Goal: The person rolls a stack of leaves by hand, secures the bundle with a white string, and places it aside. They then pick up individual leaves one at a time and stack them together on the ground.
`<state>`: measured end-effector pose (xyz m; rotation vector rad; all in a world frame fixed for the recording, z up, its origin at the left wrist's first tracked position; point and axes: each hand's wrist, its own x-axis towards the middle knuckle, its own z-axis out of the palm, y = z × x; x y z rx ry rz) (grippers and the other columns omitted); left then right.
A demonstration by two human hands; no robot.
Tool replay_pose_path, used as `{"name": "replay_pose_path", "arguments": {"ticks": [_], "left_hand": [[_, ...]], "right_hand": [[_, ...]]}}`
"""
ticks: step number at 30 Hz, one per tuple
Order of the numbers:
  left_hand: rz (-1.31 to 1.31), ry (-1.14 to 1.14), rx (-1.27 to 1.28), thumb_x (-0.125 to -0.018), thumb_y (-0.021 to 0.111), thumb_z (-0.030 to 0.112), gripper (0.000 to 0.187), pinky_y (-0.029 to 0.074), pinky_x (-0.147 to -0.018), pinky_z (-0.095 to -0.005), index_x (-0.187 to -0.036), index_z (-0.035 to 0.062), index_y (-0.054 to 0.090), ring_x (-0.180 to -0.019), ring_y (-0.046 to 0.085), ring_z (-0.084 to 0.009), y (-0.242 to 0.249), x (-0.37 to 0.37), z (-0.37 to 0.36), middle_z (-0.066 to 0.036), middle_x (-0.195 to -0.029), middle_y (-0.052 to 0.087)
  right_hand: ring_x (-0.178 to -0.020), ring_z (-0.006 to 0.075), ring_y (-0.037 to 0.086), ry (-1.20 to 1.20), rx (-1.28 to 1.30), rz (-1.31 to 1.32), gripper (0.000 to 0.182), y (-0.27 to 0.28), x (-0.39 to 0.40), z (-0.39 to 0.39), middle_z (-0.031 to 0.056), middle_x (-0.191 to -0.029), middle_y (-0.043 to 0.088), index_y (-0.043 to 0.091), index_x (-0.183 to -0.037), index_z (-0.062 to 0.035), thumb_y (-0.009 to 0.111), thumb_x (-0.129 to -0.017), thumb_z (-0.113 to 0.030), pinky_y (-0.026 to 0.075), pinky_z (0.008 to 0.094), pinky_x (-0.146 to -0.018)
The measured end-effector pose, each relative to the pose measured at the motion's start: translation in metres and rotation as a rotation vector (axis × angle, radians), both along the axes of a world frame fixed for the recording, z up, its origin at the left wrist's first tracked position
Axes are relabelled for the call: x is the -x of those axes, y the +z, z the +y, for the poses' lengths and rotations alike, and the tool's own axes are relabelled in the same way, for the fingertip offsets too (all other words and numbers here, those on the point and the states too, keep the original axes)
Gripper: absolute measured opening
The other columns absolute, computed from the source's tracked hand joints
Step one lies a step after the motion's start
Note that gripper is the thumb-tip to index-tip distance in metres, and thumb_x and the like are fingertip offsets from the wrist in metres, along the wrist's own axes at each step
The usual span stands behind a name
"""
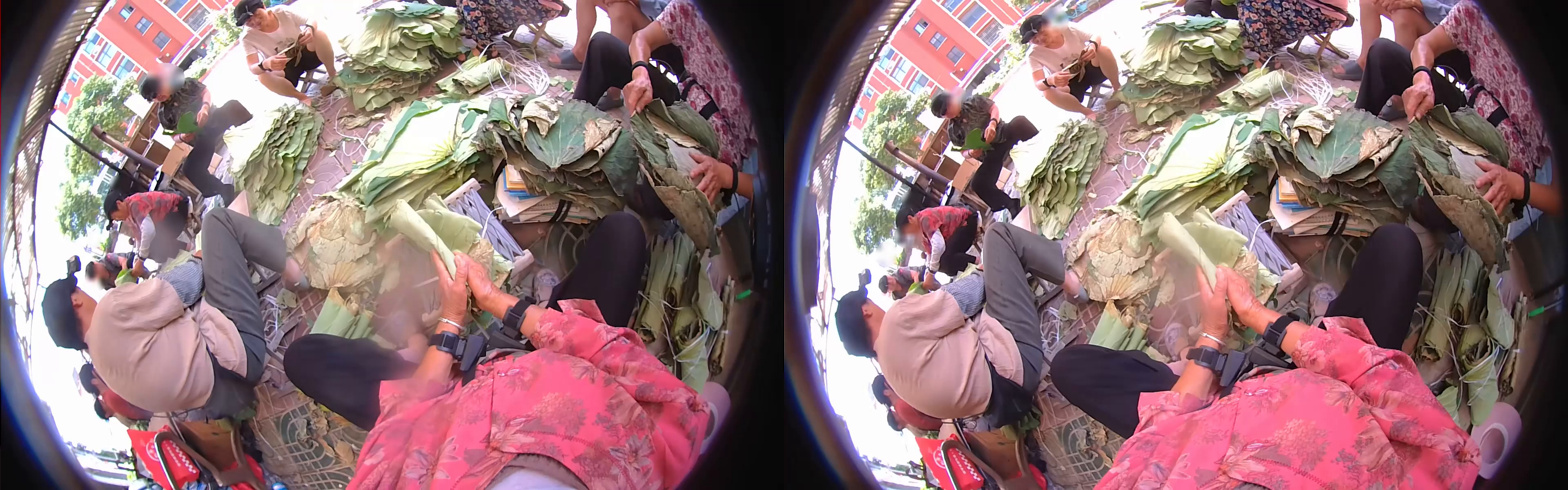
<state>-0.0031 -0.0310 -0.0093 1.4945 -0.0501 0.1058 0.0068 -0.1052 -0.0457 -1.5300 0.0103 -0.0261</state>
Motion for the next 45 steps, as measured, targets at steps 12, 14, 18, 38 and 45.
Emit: {"name": "replay_pose_path", "arguments": {"ticks": [12,14,18,38,45], "left_hand": [[-0.023,-0.130,-0.163,-0.089,0.037,0.051,0.076,0.021,-0.102,-0.0333,-0.138,-0.0007,0.012,-0.124,0.027,-0.0273,0.017,0.004,-0.004,-0.019,-0.136,0.025],[-0.134,-0.009,-0.483,-0.088,0.035,0.054,0.079,0.011,-0.106,-0.0382,-0.137,-0.0035,0.012,-0.134,0.010,-0.0333,-0.004,-0.004,-0.009,-0.024,-0.143,0.008],[-0.181,-0.087,-0.731,-0.087,0.027,0.060,0.081,0.007,-0.106,-0.0438,-0.138,-0.0006,0.013,-0.134,0.003,-0.0365,-0.001,-0.007,-0.020,-0.024,-0.144,0.006],[0.356,-0.162,-0.517,-0.089,0.035,0.047,0.066,0.004,-0.104,-0.0532,-0.135,-0.0010,0.026,-0.136,-0.001,-0.0290,0.001,-0.041,-0.063,-0.014,-0.147,0.007],[0.327,-0.283,-0.089,-0.070,0.047,-0.003,0.060,0.020,-0.104,-0.0270,-0.129,-0.0048,0.037,-0.135,0.012,-0.0256,-0.027,-0.062,-0.035,-0.020,-0.145,0.012]], "right_hand": [[-0.084,0.0361,0.058,-0.133,0.429,0.086,0.038,0.036,0.022,-0.013,0.0273,-0.088,0.057,0.052,-0.106,0.0017,0.042,-0.089,-0.031,0.045,0.0413,-0.073],[-0.078,0.0290,0.060,-0.166,0.329,0.196,0.035,0.022,0.019,-0.019,0.0219,-0.085,0.061,0.057,-0.097,0.0011,0.047,-0.088,-0.031,0.046,0.0372,-0.070],[-0.075,0.0085,0.051,-0.163,-0.213,0.360,0.027,-0.015,0.013,-0.035,0.0000,-0.084,0.058,0.061,-0.090,-0.0019,0.053,-0.088,-0.028,0.044,0.0258,-0.065],[-0.068,0.0172,0.060,-0.378,0.152,0.188,0.027,0.066,0.031,-0.098,0.0105,-0.087,0.061,0.058,-0.097,0.0024,0.058,-0.078,-0.018,0.047,0.0291,-0.062],[-0.089,0.0297,0.054,-0.228,0.802,-0.354,0.029,0.085,0.039,-0.078,0.0106,-0.094,0.056,0.057,-0.095,-0.0048,0.063,-0.073,-0.024,0.043,0.0378,-0.078]]}}
